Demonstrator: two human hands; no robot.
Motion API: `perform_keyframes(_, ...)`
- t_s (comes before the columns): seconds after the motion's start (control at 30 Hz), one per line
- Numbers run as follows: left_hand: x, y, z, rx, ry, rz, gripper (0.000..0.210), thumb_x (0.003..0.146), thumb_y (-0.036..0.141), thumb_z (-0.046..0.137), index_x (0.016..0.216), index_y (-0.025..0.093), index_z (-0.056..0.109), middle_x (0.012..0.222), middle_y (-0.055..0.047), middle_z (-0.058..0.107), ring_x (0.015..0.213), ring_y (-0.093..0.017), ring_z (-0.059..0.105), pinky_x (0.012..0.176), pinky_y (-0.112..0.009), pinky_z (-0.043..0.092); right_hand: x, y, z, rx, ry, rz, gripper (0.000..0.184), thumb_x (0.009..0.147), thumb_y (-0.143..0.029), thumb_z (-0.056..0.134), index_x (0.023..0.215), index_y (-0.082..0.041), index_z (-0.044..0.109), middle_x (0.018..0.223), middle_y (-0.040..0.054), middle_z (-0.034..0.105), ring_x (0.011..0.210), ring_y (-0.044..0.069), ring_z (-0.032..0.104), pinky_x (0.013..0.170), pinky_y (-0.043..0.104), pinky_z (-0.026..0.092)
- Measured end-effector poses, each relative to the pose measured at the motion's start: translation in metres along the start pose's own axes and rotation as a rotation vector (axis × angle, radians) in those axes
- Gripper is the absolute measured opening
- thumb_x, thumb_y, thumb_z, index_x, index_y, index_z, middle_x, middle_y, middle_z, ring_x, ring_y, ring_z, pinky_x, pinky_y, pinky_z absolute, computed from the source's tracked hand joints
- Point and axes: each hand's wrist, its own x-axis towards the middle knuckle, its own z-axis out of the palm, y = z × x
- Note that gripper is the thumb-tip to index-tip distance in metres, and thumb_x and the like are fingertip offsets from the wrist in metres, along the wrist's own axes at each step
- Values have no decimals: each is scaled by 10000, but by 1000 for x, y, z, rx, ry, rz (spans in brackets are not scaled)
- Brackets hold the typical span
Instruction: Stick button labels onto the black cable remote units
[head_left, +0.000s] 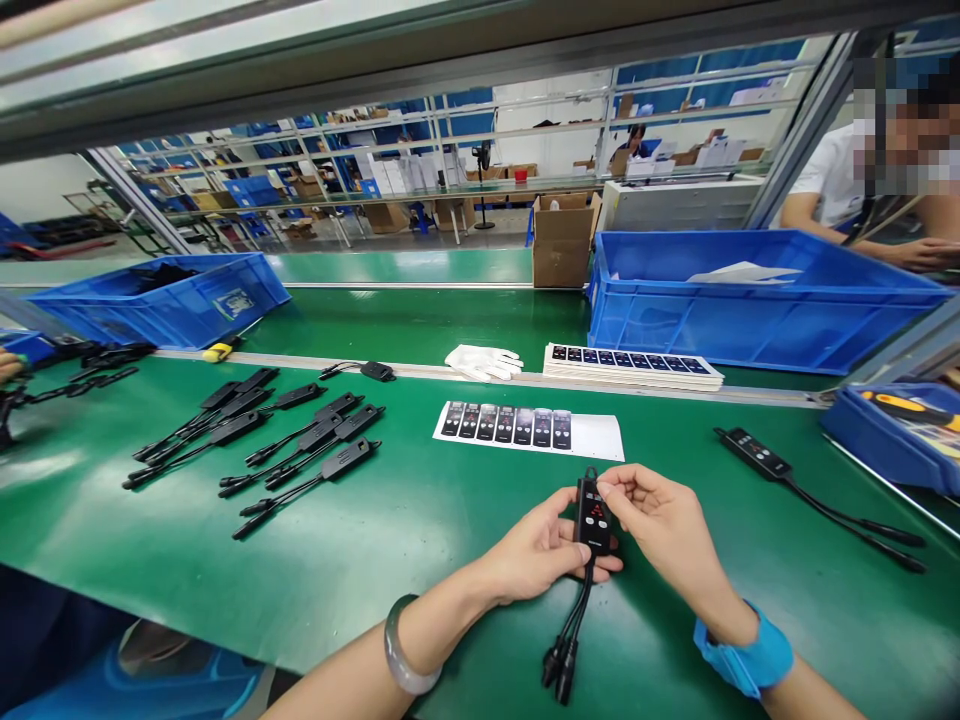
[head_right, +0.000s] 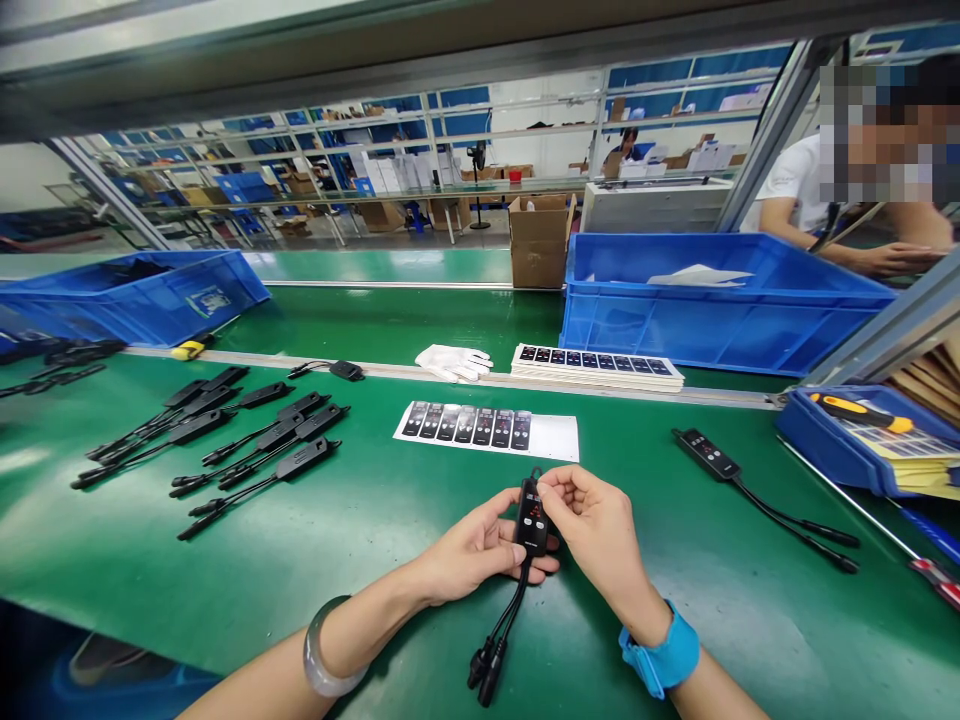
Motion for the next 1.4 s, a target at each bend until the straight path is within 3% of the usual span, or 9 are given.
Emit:
perform_keyframes(0.27,0,2,2,25,14,-15,611,742,346,740,1247,214,423,973,-94,649,974,-262,658,889,-418,488,-1,2,1,-43,-2,35,269,752,-434,620,771,-167,625,662,30,614,577,141,544,516,243,461)
perform_keyframes(0.47,0,3,1,10,0,-14,540,752,284,730,1199,201,438,1000,-117,664,966,-271,662,883,-435,486,4,14,-3,-168,11,-27,385,782,-436,614,1089,-221,525,698,-28,506,598,135,504,521,249,450)
perform_keyframes(0.63,2,5,-1,-107,53,-22,359,844,327,586,1143,174,459,972,-124,673,846,-270,692,786,-418,522,5,25,3,-160,-218,1,416,823,-473,541,1145,-210,530,905,40,557,718,165,540,592,287,490)
perform_keyframes(0.73,3,7,-3,-141,100,21,277,899,356,477,1080,147,470,956,-134,671,781,-236,695,726,-380,539,0,24,11,-132,-321,0,531,785,-412,607,1256,-213,466,1103,70,569,866,195,569,748,340,517)
perform_keyframes(0.83,5,9,-4,-142,131,72,250,918,344,440,1071,148,456,892,-124,680,760,-209,693,681,-305,536,-5,21,15,49,-417,50,836,693,-344,720,1400,-238,286,1337,86,451,1046,215,554,859,346,513)
perform_keyframes(0.9,7,9,-4,-124,144,83,275,912,364,460,1091,156,439,869,-110,681,750,-207,695,660,-281,533,-6,19,15,139,-465,82,886,719,-383,702,1441,-239,209,1405,96,392,1109,226,537,874,351,517)
perform_keyframes(1.03,10,5,-4,8,198,110,410,863,453,545,1132,182,395,904,-78,670,699,-191,695,652,-299,553,-3,17,13,3,-374,-47,538,917,-462,407,1385,-196,384,1330,91,502,1186,224,487,1021,389,396)
perform_keyframes(1.23,13,-3,-5,157,229,130,457,832,537,552,1071,189,378,856,-59,666,600,-176,678,586,-293,543,-2,17,20,-166,-266,-182,457,939,-420,356,1306,-182,488,1116,80,636,949,213,608,860,354,500)
perform_keyframes(1.4,15,0,-4,-36,166,178,521,857,538,517,1232,217,353,1084,-104,635,910,-205,663,764,-328,520,-3,27,24,-450,-152,-324,559,941,-426,381,1430,-174,287,1301,122,506,1175,231,493,960,375,468)
